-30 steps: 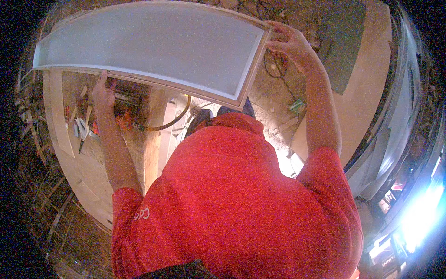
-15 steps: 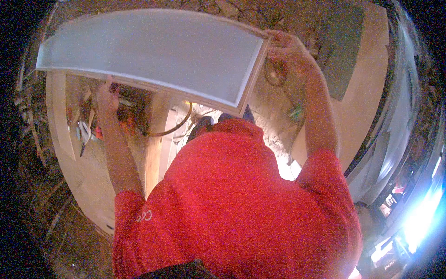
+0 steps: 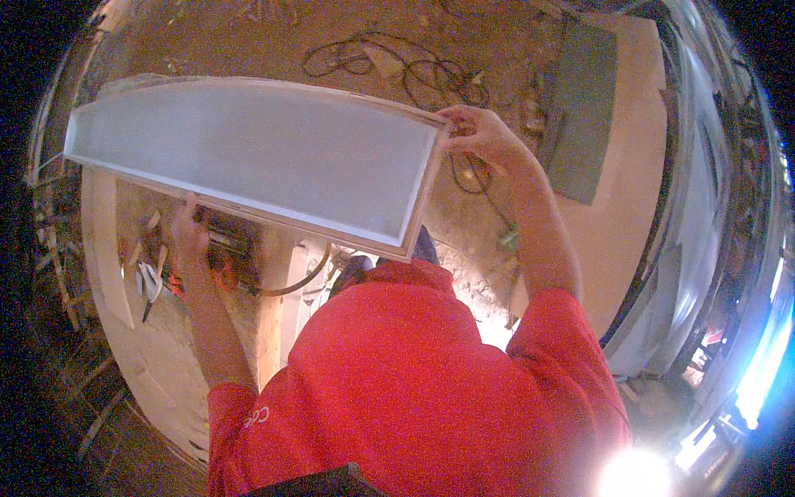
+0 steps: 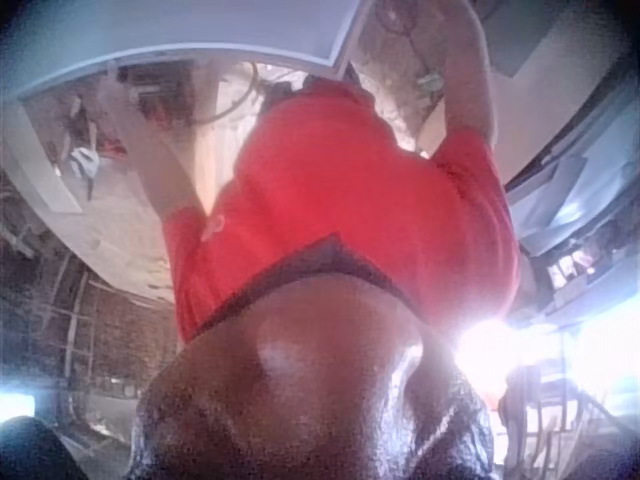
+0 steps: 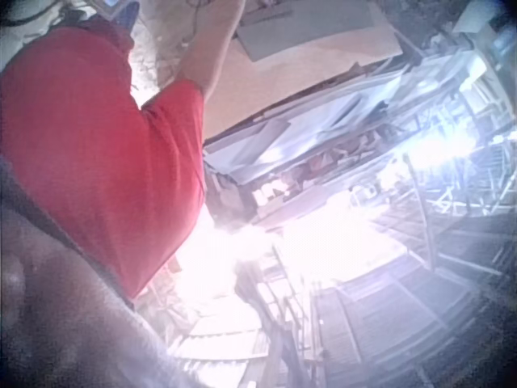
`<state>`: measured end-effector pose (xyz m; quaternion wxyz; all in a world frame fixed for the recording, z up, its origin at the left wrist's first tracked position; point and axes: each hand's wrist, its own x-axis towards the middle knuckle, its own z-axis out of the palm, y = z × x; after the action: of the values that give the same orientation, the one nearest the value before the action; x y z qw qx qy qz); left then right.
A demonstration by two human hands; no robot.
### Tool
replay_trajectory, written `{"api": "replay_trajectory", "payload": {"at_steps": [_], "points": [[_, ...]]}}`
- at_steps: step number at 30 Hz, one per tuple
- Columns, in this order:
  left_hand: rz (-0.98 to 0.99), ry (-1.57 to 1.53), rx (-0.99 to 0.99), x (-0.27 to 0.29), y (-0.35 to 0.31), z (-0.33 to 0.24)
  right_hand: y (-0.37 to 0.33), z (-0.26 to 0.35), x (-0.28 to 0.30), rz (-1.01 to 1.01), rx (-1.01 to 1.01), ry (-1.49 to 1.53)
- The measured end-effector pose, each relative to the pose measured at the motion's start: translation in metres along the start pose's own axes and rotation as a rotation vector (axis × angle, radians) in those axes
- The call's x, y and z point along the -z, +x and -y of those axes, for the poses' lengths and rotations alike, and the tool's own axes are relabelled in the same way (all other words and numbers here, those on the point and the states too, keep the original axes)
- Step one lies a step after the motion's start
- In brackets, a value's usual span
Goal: The person assembles a rectangular wooden frame on a workbench using a pneumatic nail gun. They position thin wooden strips, secure them with nails, and then place a white panel into the completed frame.
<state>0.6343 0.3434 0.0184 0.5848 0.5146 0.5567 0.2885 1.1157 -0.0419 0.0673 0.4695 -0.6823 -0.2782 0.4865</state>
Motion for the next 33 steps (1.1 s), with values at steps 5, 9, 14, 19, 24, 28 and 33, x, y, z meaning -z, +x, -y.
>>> {"api": "replay_trajectory", "payload": {"at_steps": [5,9,14,19,24,28,33], "points": [[-0.162,-0.124,0.196,0.002,-0.006,-0.004,0.009,-0.002,0.005,0.066,-0.066,0.064],[-0.075,-0.273,0.078,-0.018,-0.014,-0.014,0.018,-0.005,0.007,0.037,0.005,-0.102],[-0.051,-0.311,0.058,-0.022,-0.015,-0.005,0.031,-0.018,0.015,-0.028,-0.012,-0.255],[-0.054,-0.373,0.071,-0.024,-0.013,0.004,0.036,-0.017,0.020,-0.010,-0.049,-0.201],[-0.068,-0.338,0.057,-0.020,-0.020,-0.002,0.036,-0.014,0.015,-0.010,-0.029,-0.219],[-0.127,-0.140,0.033,-0.010,-0.012,-0.004,0.030,-0.005,0.007,-0.022,-0.065,-0.161],[-0.089,-0.153,0.076,-0.006,0.002,0.012,0.019,0.003,0.020,0.092,-0.099,-0.096]]}}
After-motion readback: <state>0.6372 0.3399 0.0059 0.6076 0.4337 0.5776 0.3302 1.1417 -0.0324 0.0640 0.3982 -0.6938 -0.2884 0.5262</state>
